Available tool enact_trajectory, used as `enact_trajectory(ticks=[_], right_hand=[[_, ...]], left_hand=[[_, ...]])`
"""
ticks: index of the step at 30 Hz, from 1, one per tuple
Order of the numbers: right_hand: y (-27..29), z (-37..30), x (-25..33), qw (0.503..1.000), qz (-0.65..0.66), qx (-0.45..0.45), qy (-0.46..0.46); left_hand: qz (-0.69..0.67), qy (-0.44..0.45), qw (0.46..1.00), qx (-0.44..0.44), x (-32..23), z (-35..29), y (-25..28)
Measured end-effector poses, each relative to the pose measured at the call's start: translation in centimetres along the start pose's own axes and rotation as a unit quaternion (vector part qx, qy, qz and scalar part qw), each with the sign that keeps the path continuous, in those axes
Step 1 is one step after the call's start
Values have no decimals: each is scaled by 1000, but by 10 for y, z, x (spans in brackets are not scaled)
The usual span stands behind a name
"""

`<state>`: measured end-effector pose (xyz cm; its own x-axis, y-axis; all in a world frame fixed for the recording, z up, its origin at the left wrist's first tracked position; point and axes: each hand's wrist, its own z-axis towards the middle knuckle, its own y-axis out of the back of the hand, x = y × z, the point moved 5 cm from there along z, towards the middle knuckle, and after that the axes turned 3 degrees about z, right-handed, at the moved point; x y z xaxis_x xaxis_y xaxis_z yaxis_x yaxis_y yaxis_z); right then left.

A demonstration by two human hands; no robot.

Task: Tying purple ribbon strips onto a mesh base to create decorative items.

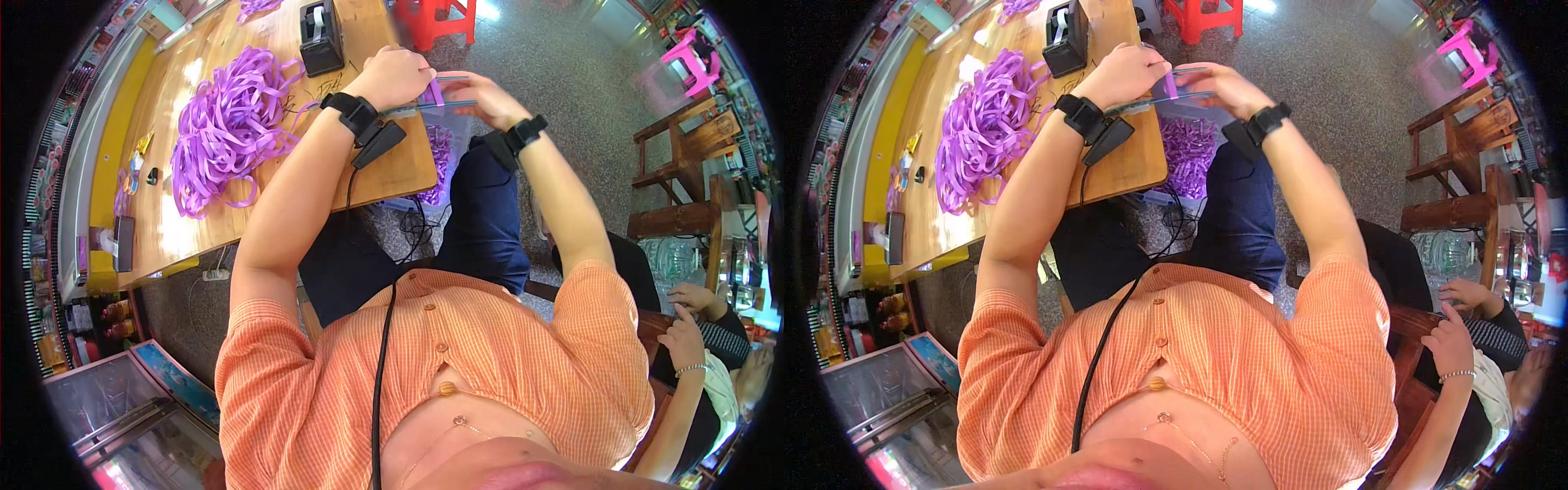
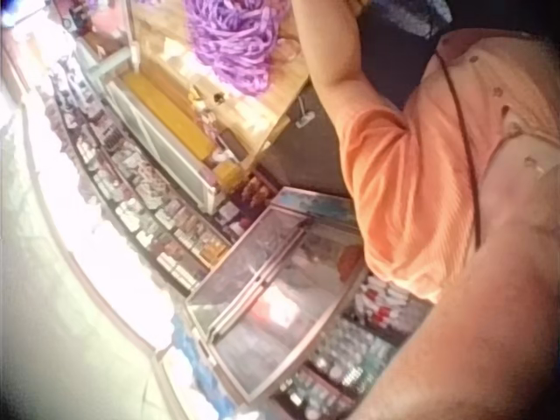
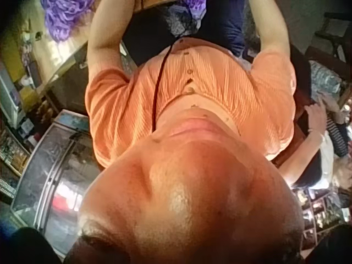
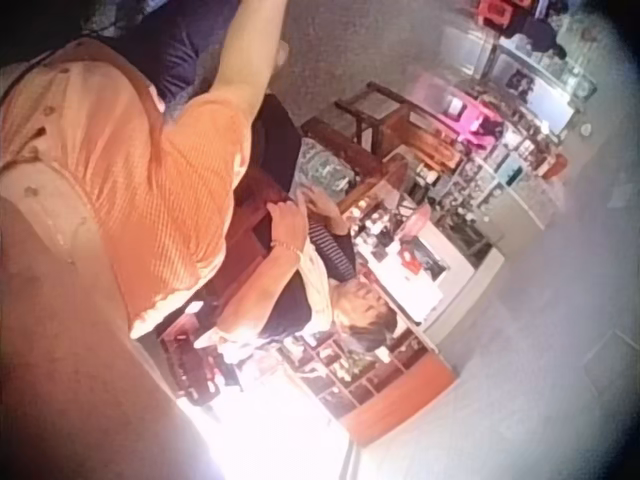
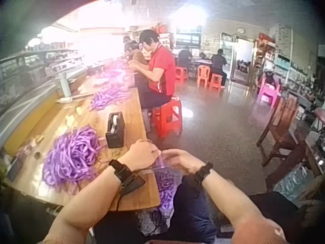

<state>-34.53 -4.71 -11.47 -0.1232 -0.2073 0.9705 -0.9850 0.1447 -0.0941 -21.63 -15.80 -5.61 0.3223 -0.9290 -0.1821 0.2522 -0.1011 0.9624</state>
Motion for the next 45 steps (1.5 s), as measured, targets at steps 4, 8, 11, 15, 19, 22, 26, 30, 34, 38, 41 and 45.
enact_trajectory(ticks=[4,8,11,15,19,22,26,30,34,38,41,45], right_hand=[[-23,-5,-10,995,38,43,83],[-27,-8,-19,994,28,15,102],[-29,-15,-25,995,44,6,85],[-35,-27,-24,998,21,-31,42],[-35,-30,-26,997,51,-39,42],[-36,-32,-27,996,63,-46,33],[-38,-37,-29,991,108,-59,51],[-39,-42,-29,981,156,-74,84],[-45,-45,-22,978,164,-83,94],[-49,-47,-21,977,181,-80,83],[-47,-50,-19,975,185,-88,82],[-47,-54,-15,976,184,-91,76]], left_hand=[[26,-43,998,-26,5,-1,-4],[3,-29,1000,-7,0,-2,3],[-1,-22,1000,2,-6,-2,9],[-43,-12,998,-51,-7,-7,15],[-44,-11,998,-40,-9,-6,14],[-59,-16,997,-50,-10,-7,16],[-64,-1,997,-50,-8,-8,16],[-77,13,996,-44,-13,-7,18],[-57,-28,996,-66,-14,-9,19],[-42,-21,995,-92,-12,-14,25],[-18,-31,997,-66,-32,-26,39],[-174,37,964,198,-59,-42,52]])
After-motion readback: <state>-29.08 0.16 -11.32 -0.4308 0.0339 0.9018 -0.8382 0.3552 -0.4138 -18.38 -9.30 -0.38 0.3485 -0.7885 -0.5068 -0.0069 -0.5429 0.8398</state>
